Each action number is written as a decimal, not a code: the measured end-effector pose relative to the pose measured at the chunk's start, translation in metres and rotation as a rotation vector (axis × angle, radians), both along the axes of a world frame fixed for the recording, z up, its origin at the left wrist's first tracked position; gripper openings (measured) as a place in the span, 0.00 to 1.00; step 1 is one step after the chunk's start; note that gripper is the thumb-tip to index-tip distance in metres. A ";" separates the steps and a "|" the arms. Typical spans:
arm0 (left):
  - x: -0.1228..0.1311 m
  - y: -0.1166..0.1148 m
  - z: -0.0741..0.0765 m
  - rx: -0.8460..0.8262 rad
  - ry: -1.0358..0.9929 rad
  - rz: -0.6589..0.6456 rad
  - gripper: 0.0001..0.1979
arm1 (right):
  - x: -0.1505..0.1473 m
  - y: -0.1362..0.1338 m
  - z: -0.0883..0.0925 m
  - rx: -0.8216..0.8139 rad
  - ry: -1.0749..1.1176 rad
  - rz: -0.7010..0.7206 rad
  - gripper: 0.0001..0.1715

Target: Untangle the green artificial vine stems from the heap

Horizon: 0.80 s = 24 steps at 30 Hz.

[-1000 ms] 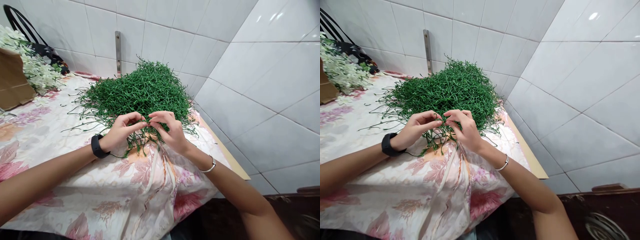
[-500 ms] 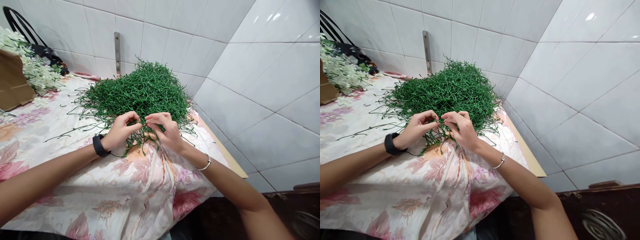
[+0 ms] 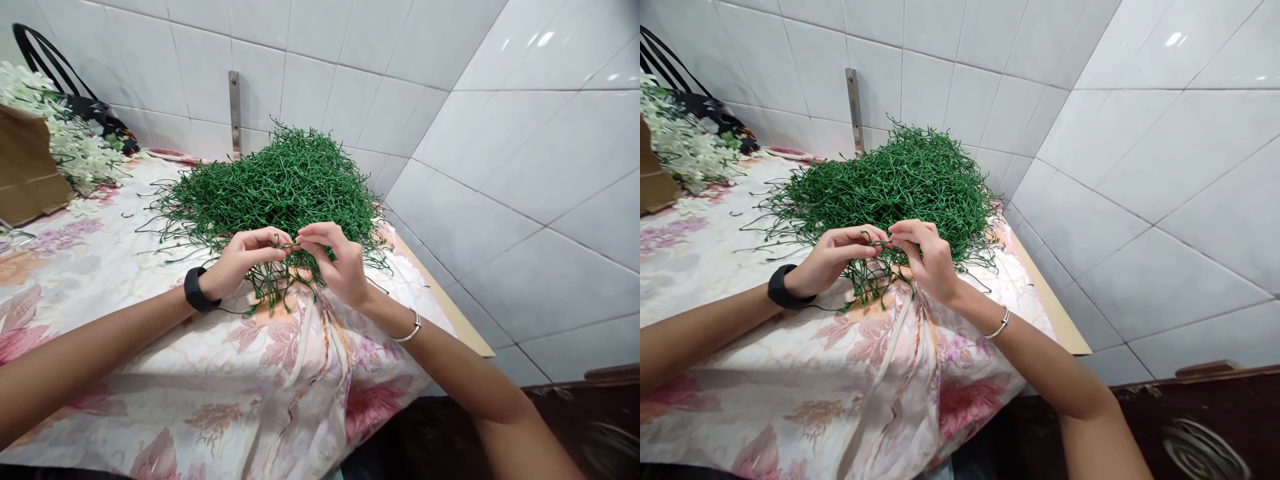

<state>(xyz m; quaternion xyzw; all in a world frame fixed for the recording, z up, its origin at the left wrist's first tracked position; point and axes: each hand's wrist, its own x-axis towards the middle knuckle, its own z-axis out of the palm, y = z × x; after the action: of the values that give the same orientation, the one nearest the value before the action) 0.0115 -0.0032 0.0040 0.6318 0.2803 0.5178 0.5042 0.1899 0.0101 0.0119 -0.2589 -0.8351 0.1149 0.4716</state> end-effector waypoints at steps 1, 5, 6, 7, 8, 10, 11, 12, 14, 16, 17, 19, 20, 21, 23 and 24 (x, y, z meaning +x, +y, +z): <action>0.000 0.000 0.000 -0.011 -0.002 -0.005 0.03 | 0.000 0.000 0.000 -0.007 0.000 0.002 0.10; 0.001 -0.002 0.000 -0.003 0.036 -0.010 0.06 | 0.000 0.001 0.004 0.053 -0.022 -0.030 0.09; 0.001 -0.003 0.000 0.009 0.040 -0.010 0.07 | 0.000 0.001 0.005 0.080 -0.029 -0.036 0.09; 0.001 -0.003 0.000 0.020 0.044 -0.010 0.08 | 0.000 0.001 0.006 0.103 -0.033 -0.038 0.09; 0.001 -0.004 0.001 0.028 0.051 -0.010 0.08 | -0.001 0.001 0.006 0.120 -0.033 -0.038 0.09; 0.000 -0.005 0.001 0.041 0.087 -0.010 0.08 | 0.000 0.002 0.007 0.137 -0.024 -0.034 0.10; 0.000 -0.005 0.002 0.050 0.114 -0.005 0.08 | 0.000 0.003 0.007 0.139 -0.019 -0.034 0.10; 0.000 -0.005 0.002 0.059 0.141 0.003 0.08 | 0.000 0.004 0.006 0.138 -0.019 -0.032 0.10; 0.000 -0.005 0.002 0.066 0.170 0.024 0.08 | 0.001 0.007 0.005 0.132 -0.032 -0.028 0.10; 0.001 -0.005 0.002 0.057 0.179 0.040 0.07 | 0.002 0.008 0.005 0.140 -0.057 -0.026 0.10; 0.001 -0.005 0.001 0.051 0.184 0.048 0.07 | 0.002 0.009 0.005 0.148 -0.069 -0.025 0.10; 0.001 -0.005 0.001 0.054 0.208 0.067 0.08 | 0.002 0.007 0.007 0.151 -0.085 -0.024 0.09; 0.001 -0.006 0.000 0.064 0.220 0.080 0.08 | 0.002 0.006 0.008 0.138 -0.091 -0.027 0.09; 0.001 -0.006 0.000 0.079 0.228 0.094 0.08 | 0.001 0.005 0.008 0.115 -0.101 -0.031 0.09; 0.001 -0.006 -0.001 0.115 0.241 0.124 0.09 | 0.000 0.002 0.009 0.052 -0.149 -0.033 0.10; 0.001 -0.005 -0.002 0.133 0.249 0.139 0.09 | -0.001 0.001 0.009 0.025 -0.184 -0.030 0.11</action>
<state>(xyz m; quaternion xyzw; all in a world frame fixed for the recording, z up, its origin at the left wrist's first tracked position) 0.0124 -0.0087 0.0022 0.7021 0.3489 0.4866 0.3855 0.1887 0.0106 0.0212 -0.2752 -0.8722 0.0732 0.3978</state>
